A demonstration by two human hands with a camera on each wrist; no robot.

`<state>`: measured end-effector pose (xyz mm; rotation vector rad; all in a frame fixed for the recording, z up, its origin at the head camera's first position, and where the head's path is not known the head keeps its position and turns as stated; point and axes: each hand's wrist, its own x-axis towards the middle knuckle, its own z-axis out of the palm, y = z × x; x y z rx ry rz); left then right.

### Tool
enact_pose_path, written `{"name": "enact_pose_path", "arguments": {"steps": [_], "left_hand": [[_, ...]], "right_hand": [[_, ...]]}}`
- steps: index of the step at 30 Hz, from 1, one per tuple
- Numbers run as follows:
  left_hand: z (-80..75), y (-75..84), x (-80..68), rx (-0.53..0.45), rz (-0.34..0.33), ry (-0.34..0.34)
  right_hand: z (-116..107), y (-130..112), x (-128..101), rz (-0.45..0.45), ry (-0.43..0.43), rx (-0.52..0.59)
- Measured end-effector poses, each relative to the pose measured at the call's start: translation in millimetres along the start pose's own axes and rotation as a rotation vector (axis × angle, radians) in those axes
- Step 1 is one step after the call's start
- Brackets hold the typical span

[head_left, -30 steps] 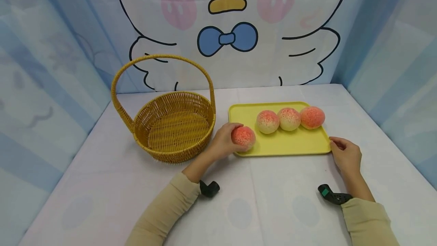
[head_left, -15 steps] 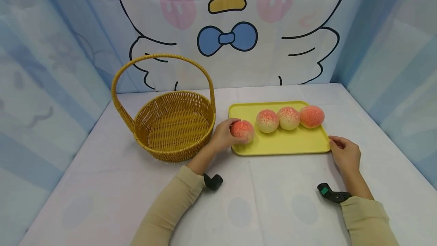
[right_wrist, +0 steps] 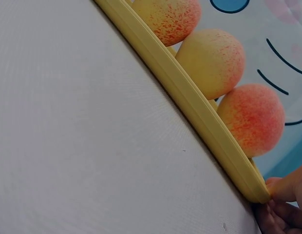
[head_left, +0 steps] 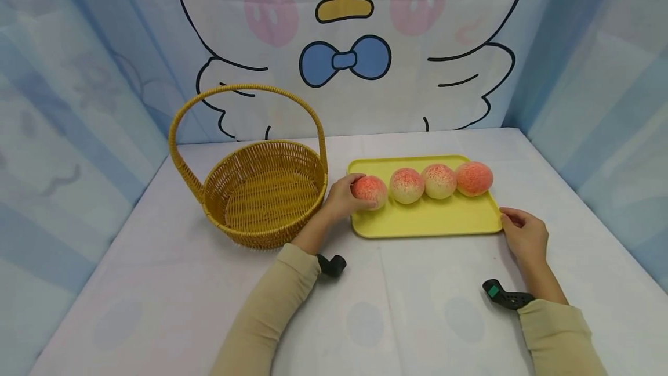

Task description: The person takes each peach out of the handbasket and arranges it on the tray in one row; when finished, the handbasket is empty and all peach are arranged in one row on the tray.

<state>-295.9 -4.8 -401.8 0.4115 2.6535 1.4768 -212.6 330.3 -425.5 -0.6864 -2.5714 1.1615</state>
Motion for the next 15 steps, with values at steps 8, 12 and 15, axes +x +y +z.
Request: {"name": "enact_pose_path", "arguments": {"steps": [8, 12, 15], "left_hand": [[-0.9, 3.1, 10.3, 0.042, -0.031, -0.024], [-1.0, 5.4, 13.5, 0.046, -0.045, -0.035], [-1.2, 6.8, 15.0, 0.039, -0.059, -0.037]], "right_hand": [[0.4, -1.2, 0.3, 0.008, -0.002, 0.007], [0.5, -0.6, 0.4, 0.006, 0.000, 0.003], [0.3, -1.0, -0.1, 0.007, -0.005, 0.003]]}}
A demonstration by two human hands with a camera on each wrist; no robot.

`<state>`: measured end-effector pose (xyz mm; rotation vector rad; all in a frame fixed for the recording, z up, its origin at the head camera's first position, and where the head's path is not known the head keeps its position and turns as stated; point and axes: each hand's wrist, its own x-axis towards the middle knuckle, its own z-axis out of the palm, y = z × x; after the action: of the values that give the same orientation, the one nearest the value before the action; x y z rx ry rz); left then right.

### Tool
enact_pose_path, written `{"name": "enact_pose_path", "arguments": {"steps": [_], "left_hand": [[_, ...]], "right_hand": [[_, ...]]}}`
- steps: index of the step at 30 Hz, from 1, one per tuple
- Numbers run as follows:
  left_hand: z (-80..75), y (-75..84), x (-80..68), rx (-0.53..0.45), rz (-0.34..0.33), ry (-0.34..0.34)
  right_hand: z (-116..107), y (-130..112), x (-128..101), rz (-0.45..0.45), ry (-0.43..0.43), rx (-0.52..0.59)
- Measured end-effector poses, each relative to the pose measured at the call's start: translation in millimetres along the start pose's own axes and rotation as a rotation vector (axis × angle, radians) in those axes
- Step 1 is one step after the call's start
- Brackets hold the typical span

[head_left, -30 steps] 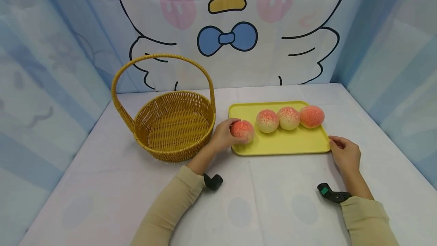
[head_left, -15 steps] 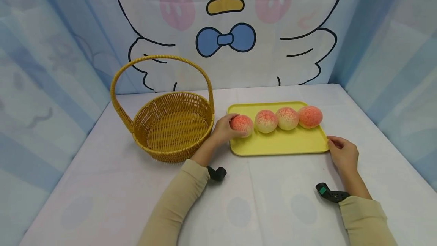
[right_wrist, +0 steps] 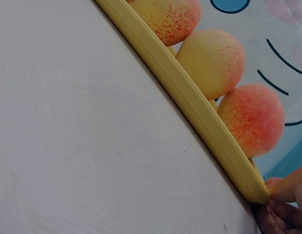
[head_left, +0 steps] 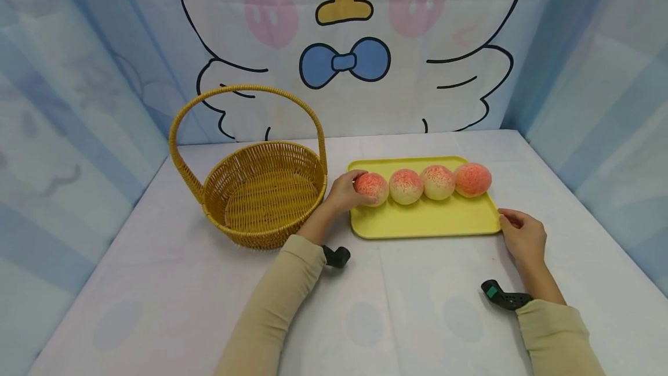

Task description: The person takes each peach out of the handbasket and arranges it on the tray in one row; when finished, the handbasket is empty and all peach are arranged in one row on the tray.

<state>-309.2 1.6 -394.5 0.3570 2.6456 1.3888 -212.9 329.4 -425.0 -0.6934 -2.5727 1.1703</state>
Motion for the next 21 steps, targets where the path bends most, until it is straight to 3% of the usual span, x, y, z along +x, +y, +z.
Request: {"name": "enact_pose_path", "arguments": {"steps": [7, 11, 14, 17, 21], "left_hand": [[-2.3, -1.1, 3.4, 0.061, -0.022, -0.013], [-4.2, -2.9, -9.4, 0.111, 0.031, -0.026], [-13.4, 4.5, -36.2, 0.098, 0.082, -0.030], [-30.6, 13.2, -73.6, 0.040, 0.157, -0.035], [-58.0, 6.9, -123.3, -0.022, 0.266, -0.001]], "right_hand": [[2.5, -3.8, 3.7, -0.012, -0.019, 0.014], [1.2, -4.4, 3.2, -0.009, -0.029, 0.016], [-1.8, -5.5, 3.2, 0.000, -0.033, 0.019], [-7.3, -6.0, 3.1, 0.025, -0.037, 0.024], [-15.0, -5.1, 1.9, 0.040, -0.068, 0.016]]}}
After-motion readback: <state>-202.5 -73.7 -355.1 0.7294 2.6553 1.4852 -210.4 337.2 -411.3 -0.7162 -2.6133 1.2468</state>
